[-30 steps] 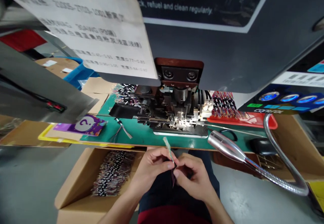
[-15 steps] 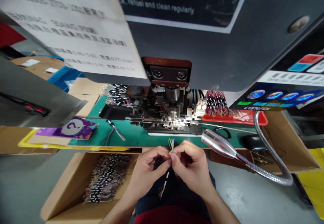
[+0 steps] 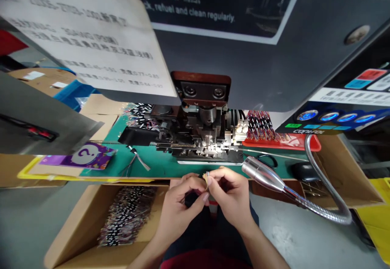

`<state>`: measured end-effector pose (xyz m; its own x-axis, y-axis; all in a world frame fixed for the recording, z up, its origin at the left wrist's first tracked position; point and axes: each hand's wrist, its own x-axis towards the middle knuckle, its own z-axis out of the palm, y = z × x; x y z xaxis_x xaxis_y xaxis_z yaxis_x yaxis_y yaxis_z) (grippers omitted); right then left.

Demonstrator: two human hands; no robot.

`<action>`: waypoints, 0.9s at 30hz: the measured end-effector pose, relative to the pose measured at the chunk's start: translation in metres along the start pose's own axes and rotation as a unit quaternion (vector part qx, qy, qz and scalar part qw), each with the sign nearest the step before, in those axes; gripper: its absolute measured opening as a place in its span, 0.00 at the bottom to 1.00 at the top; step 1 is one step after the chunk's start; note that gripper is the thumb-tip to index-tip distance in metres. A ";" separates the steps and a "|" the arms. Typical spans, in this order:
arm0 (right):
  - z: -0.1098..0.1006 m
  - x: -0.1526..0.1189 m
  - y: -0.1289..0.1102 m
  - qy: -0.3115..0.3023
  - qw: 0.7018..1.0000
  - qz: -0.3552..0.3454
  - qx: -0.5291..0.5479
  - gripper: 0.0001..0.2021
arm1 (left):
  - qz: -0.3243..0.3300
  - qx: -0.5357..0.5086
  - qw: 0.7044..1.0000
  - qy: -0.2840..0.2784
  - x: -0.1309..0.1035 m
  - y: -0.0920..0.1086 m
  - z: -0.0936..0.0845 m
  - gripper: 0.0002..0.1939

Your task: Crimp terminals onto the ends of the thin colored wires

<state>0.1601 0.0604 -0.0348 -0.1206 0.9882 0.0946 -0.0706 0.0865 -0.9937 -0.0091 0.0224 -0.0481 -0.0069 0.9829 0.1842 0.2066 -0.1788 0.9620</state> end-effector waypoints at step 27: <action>-0.015 -0.001 0.008 -0.032 0.999 0.019 -0.025 0.11 | -0.144 -0.272 0.951 -0.039 0.006 -0.016 -0.007 0.13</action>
<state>0.1748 0.0616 -0.0436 -0.1856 0.9809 0.0587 -0.0151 0.0569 -0.9983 -0.0192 0.0303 -0.0607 0.0910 0.9911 -0.0970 -0.3285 0.1219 0.9366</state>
